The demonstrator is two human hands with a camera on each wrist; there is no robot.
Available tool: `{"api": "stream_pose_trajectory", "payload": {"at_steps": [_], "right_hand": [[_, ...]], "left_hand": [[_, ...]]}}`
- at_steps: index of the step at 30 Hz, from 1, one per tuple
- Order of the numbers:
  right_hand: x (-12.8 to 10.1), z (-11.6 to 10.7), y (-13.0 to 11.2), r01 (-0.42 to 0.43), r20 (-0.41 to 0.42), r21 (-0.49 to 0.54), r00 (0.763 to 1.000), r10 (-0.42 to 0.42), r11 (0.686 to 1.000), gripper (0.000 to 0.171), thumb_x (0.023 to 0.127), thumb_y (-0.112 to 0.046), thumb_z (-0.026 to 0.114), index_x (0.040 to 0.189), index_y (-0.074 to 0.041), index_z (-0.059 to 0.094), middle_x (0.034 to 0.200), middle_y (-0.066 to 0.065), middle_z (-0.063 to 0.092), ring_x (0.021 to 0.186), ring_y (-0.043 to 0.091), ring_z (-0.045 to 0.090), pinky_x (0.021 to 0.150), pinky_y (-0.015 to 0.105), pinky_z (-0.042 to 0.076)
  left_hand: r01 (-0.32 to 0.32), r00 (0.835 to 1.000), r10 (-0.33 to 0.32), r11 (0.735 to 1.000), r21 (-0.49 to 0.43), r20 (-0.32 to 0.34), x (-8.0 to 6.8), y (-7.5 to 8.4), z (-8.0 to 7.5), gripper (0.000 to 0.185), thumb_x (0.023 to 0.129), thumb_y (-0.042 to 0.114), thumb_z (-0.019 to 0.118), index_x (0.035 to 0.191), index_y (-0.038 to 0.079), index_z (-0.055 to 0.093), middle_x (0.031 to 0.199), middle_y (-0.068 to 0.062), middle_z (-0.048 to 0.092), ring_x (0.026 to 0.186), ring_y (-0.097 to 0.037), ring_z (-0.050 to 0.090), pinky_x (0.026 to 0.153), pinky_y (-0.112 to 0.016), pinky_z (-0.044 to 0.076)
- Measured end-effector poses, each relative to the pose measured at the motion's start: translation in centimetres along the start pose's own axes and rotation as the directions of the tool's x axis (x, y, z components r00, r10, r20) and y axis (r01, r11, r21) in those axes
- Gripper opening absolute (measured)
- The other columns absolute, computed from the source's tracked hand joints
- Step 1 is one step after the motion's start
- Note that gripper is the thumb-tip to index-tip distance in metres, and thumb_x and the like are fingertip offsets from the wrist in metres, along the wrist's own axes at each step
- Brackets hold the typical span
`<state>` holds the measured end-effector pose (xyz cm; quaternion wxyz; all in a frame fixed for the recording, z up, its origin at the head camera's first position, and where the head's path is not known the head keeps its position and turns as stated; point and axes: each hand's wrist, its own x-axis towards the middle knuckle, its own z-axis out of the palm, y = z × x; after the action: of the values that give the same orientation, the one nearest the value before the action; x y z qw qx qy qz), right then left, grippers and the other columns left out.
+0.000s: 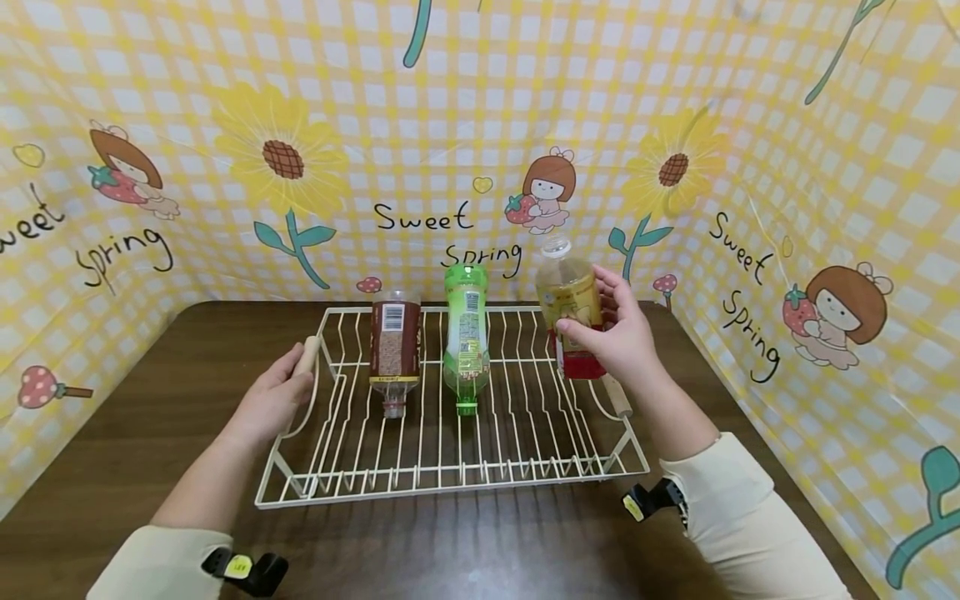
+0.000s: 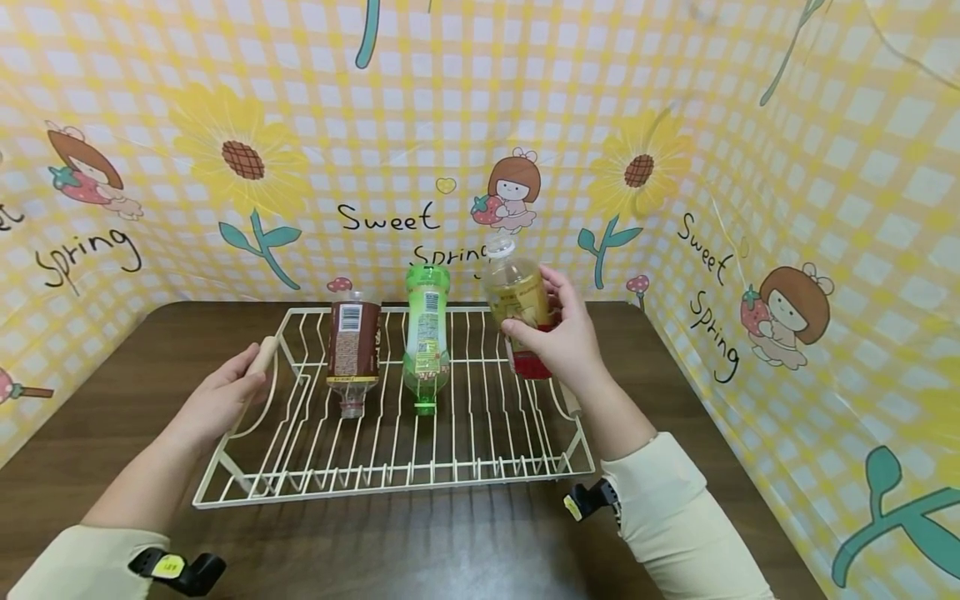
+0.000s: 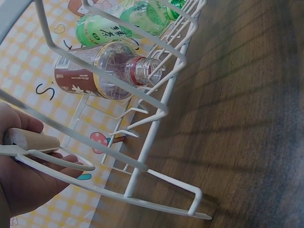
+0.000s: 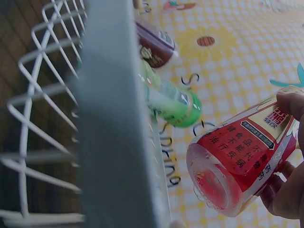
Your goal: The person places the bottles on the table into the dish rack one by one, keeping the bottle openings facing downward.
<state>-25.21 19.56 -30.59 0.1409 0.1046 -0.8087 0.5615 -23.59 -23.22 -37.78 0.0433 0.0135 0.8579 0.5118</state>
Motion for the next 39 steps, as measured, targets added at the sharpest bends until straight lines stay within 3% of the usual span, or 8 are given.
{"api": "stream_pose_trajectory", "payload": {"at_steps": [4, 8, 13, 18, 23, 26, 32, 39], "right_hand": [[-0.2, 1.5, -0.1, -0.01, 0.054, -0.029, 0.998, 0.012, 1.0, 0.079, 0.082, -0.013, 0.078, 0.149, -0.018, 0.036, 0.139, 0.013, 0.047, 0.111, 0.025, 0.048, 0.093, 0.037, 0.043], [-0.5, 2.8, -0.1, -0.007, 0.102, -0.059, 0.995, 0.013, 0.998, 0.08, 0.08, -0.014, 0.08, 0.148, -0.019, 0.039, 0.137, 0.012, 0.048, 0.113, 0.029, 0.049, 0.094, 0.042, 0.044], [-0.7, 4.1, -0.1, 0.017, 0.17, -0.111, 0.985, 0.002, 0.994, 0.08, 0.079, -0.017, 0.082, 0.148, -0.02, 0.04, 0.135, 0.012, 0.047, 0.114, 0.03, 0.051, 0.092, 0.044, 0.05], [-1.0, 5.3, 0.1, 0.058, 0.236, -0.149, 0.971, -0.021, 0.987, 0.08, 0.079, -0.018, 0.082, 0.148, -0.021, 0.041, 0.133, 0.011, 0.049, 0.112, 0.028, 0.052, 0.088, 0.044, 0.054], [-1.3, 5.9, 0.0, 0.072, 0.289, -0.2, 0.957, -0.012, 0.977, 0.079, 0.079, -0.023, 0.082, 0.148, -0.025, 0.042, 0.134, 0.008, 0.049, 0.114, 0.028, 0.052, 0.089, 0.046, 0.053], [-1.4, 6.1, 0.0, 0.1, 0.306, -0.229, 0.952, -0.026, 0.968, 0.079, 0.078, -0.025, 0.083, 0.146, -0.025, 0.043, 0.129, 0.007, 0.051, 0.112, 0.027, 0.052, 0.088, 0.045, 0.054], [-1.5, 6.5, -0.1, 0.154, 0.332, -0.266, 0.941, -0.059, 0.951, 0.079, 0.076, -0.025, 0.084, 0.145, -0.023, 0.046, 0.126, 0.009, 0.054, 0.109, 0.025, 0.054, 0.087, 0.043, 0.052], [-1.7, 6.8, 0.1, 0.154, 0.373, -0.28, 0.927, -0.04, 0.948, 0.08, 0.076, -0.026, 0.084, 0.146, -0.022, 0.045, 0.132, 0.01, 0.051, 0.109, 0.024, 0.053, 0.087, 0.042, 0.052]], "left_hand": [[0.001, 1.0, -0.001, 1.0, 0.002, 0.008, 0.0, 0.0, -0.1, 0.061, 0.106, 0.017, 0.029, 0.154, -0.004, -0.001, 0.158, -0.034, 0.009, 0.134, -0.044, 0.038, 0.104, -0.025, 0.042], [0.001, 1.0, -0.001, 1.0, -0.006, 0.008, 0.0, 0.0, 0.0, 0.062, 0.105, 0.017, 0.031, 0.154, -0.003, -0.001, 0.159, -0.031, 0.007, 0.141, -0.044, 0.027, 0.117, -0.054, 0.023], [0.003, 1.0, -0.003, 0.999, 0.049, 0.0, 0.0, 0.2, -0.2, 0.063, 0.105, 0.02, 0.033, 0.154, -0.004, 0.002, 0.158, -0.033, 0.01, 0.145, -0.046, 0.017, 0.117, -0.057, 0.02], [0.008, 1.0, -0.008, 0.989, 0.15, 0.003, -0.1, 0.5, -0.5, 0.068, 0.105, 0.03, 0.035, 0.154, -0.005, 0.003, 0.155, -0.037, 0.016, 0.143, -0.049, 0.021, 0.115, -0.059, 0.023], [-0.048, 0.999, 0.048, 0.971, 0.233, 0.008, -0.1, 1.4, -0.6, 0.077, 0.104, 0.039, 0.038, 0.152, -0.01, 0.004, 0.154, -0.04, 0.016, 0.14, -0.054, 0.023, 0.112, -0.064, 0.025], [-0.072, 0.997, 0.074, 0.962, 0.263, 0.003, -0.3, 2.6, -0.6, 0.082, 0.103, 0.045, 0.04, 0.154, -0.008, 0.004, 0.156, -0.038, 0.01, 0.141, -0.055, 0.017, 0.111, -0.068, 0.022], [-0.117, 0.992, 0.122, 0.975, 0.186, -0.012, -0.9, 5.8, 0.7, 0.08, 0.1, 0.046, 0.049, 0.157, 0.004, 0.013, 0.162, -0.027, 0.003, 0.148, -0.046, -0.01, 0.113, -0.072, 0.003], [-0.239, 0.971, 0.24, 0.967, 0.089, 0.006, -1.1, 8.6, 3.7, 0.072, 0.096, 0.031, 0.06, 0.153, 0.003, 0.027, 0.162, -0.024, 0.017, 0.15, -0.044, -0.002, 0.116, -0.068, 0.006]]}}
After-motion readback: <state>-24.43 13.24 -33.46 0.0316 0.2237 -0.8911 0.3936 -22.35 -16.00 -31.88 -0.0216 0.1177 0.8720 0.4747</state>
